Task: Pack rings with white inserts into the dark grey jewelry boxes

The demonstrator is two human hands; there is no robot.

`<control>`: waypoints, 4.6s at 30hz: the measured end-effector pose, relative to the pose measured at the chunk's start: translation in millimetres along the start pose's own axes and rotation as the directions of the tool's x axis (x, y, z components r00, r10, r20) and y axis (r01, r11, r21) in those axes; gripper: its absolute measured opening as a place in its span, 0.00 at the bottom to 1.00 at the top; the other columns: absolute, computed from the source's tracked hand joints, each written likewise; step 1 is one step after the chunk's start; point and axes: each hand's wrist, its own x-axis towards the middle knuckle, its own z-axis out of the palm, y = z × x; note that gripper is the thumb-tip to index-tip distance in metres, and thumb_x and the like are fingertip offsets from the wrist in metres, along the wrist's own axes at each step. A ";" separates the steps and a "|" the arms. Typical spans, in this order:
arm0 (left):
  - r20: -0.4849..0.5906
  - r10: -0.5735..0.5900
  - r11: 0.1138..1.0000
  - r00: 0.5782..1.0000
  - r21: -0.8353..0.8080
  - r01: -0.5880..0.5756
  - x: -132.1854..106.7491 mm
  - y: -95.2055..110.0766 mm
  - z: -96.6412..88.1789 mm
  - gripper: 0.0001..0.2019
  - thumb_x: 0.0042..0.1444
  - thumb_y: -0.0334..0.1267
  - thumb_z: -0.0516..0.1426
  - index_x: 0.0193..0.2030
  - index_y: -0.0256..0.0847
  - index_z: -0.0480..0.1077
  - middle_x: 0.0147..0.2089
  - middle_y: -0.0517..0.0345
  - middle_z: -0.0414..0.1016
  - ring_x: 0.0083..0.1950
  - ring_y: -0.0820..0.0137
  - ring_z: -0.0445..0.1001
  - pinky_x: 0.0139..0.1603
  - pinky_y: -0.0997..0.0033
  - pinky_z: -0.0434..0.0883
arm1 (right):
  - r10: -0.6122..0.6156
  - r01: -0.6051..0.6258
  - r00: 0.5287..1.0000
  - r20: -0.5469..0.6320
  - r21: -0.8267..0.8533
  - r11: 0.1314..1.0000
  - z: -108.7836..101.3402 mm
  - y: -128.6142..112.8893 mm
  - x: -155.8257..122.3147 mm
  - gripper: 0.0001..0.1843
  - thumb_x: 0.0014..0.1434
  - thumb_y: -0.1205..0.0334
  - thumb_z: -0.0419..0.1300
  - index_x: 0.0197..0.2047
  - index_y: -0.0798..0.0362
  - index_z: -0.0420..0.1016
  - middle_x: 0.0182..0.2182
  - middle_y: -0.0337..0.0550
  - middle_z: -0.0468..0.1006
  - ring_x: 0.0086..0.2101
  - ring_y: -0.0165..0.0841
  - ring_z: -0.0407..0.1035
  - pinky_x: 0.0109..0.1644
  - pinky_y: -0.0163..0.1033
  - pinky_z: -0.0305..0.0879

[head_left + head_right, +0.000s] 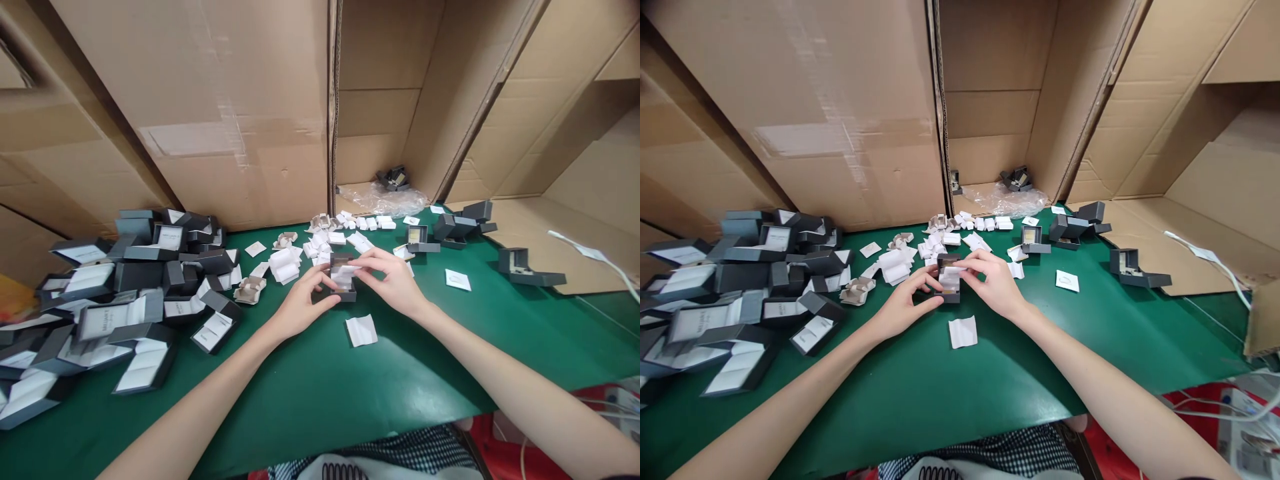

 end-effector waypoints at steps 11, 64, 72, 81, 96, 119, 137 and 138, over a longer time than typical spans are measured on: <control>0.018 0.045 0.998 0.999 0.049 -0.046 -1.1 -0.9 3.7 0.09 0.56 0.46 0.56 0.36 0.44 0.70 0.47 0.55 0.74 0.66 0.58 0.58 0.60 0.60 0.61 | -0.259 0.229 0.960 -0.104 -0.236 0.944 12.0 1.5 0.0 0.06 0.61 0.65 0.54 0.38 0.50 0.73 0.36 0.45 0.72 0.38 0.35 0.68 0.41 0.42 0.68; 0.027 0.123 0.916 0.992 0.382 -0.124 -8.3 6.7 5.5 0.20 0.59 0.44 0.53 0.58 0.48 0.60 0.58 0.50 0.60 0.59 0.57 0.60 0.56 0.55 0.64 | 0.003 0.021 0.986 0.165 -0.143 0.989 -5.5 23.9 3.3 0.19 0.59 0.60 0.54 0.55 0.47 0.67 0.53 0.45 0.72 0.53 0.42 0.65 0.56 0.53 0.62; -0.007 0.259 0.871 0.966 0.434 -0.230 -6.5 10.9 -1.0 0.13 0.61 0.42 0.52 0.51 0.47 0.66 0.63 0.52 0.57 0.63 0.58 0.57 0.61 0.56 0.59 | 0.091 -0.127 0.976 0.199 0.176 0.976 7.9 0.7 -0.7 0.14 0.59 0.60 0.55 0.49 0.49 0.69 0.44 0.42 0.76 0.42 0.37 0.71 0.49 0.44 0.68; -0.401 0.225 0.745 0.888 0.658 0.108 -1.5 -8.4 -29.1 0.15 0.55 0.31 0.52 0.50 0.41 0.66 0.55 0.46 0.63 0.57 0.52 0.59 0.56 0.50 0.60 | 0.192 -0.207 0.973 0.126 0.123 0.970 4.3 12.0 0.8 0.14 0.56 0.58 0.57 0.47 0.50 0.72 0.42 0.44 0.76 0.40 0.37 0.71 0.45 0.44 0.69; -0.107 0.316 0.595 0.943 0.796 -0.109 3.0 -15.2 -18.2 0.20 0.61 0.32 0.47 0.60 0.39 0.60 0.67 0.45 0.54 0.69 0.56 0.49 0.66 0.48 0.53 | 0.170 -0.185 0.981 0.093 0.177 0.967 7.1 14.4 1.7 0.13 0.56 0.64 0.57 0.46 0.49 0.72 0.44 0.42 0.76 0.45 0.37 0.71 0.48 0.43 0.70; -0.109 0.165 0.771 0.980 0.634 -0.059 15.6 -22.5 -6.8 0.25 0.63 0.45 0.47 0.65 0.42 0.52 0.70 0.44 0.43 0.71 0.53 0.40 0.66 0.47 0.52 | 0.110 -0.112 0.994 0.018 0.109 0.988 4.9 13.6 5.0 0.10 0.56 0.65 0.56 0.42 0.51 0.74 0.41 0.43 0.77 0.42 0.36 0.71 0.45 0.42 0.71; -0.079 0.126 0.784 0.989 0.618 -0.050 16.7 -25.7 -7.0 0.25 0.62 0.53 0.46 0.63 0.47 0.56 0.71 0.49 0.41 0.71 0.51 0.37 0.66 0.42 0.49 | 0.118 -0.126 0.990 0.074 0.107 0.986 7.7 9.8 2.7 0.11 0.56 0.63 0.55 0.43 0.50 0.73 0.41 0.42 0.77 0.39 0.35 0.72 0.40 0.40 0.71; -0.048 0.106 0.782 0.993 0.621 -0.053 17.3 -26.4 -7.2 0.26 0.62 0.54 0.45 0.64 0.47 0.55 0.71 0.49 0.42 0.71 0.52 0.38 0.66 0.42 0.48 | 0.120 -0.128 0.990 0.079 0.103 0.986 7.8 9.5 2.7 0.12 0.56 0.63 0.55 0.43 0.50 0.73 0.41 0.42 0.77 0.39 0.35 0.72 0.40 0.40 0.71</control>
